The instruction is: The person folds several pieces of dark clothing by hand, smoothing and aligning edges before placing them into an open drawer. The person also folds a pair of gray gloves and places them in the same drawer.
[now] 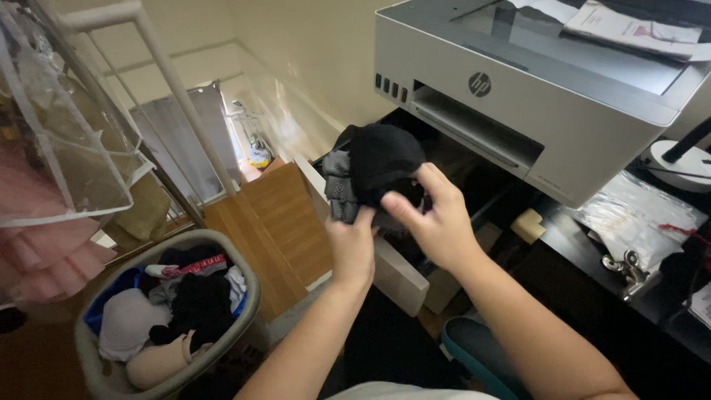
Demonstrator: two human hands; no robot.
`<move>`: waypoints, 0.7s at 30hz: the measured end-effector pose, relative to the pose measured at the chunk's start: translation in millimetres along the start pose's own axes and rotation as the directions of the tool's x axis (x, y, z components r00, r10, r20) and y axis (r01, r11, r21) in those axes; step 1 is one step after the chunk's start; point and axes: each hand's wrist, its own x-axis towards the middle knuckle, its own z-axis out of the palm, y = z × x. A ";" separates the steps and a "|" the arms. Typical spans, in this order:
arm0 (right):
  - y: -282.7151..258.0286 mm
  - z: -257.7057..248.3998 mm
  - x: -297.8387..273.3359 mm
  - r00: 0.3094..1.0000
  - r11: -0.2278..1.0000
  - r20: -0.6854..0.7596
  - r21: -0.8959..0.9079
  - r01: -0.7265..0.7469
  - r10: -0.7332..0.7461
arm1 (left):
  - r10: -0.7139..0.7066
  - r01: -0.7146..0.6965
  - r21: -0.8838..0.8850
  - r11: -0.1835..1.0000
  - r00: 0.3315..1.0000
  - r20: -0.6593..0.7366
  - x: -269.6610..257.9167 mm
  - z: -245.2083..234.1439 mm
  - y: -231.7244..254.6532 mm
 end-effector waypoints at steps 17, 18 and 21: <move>14.7 17.7 12.7 0.903 0.860 -0.147 0.396 -0.321 0.404 | -0.151 0.143 -0.278 0.950 0.988 -0.010 -1.1 -7.3 0.7; 7.4 20.9 11.8 0.927 0.922 -0.216 0.308 -0.233 0.306 | -0.159 0.148 -0.279 0.949 0.987 -0.017 -1.7 -7.5 0.2; -12.7 21.7 8.2 0.950 1.000 -0.312 -0.002 0.005 -0.005 | -0.164 0.149 -0.258 0.955 0.986 -0.040 -4.6 -8.8 -2.3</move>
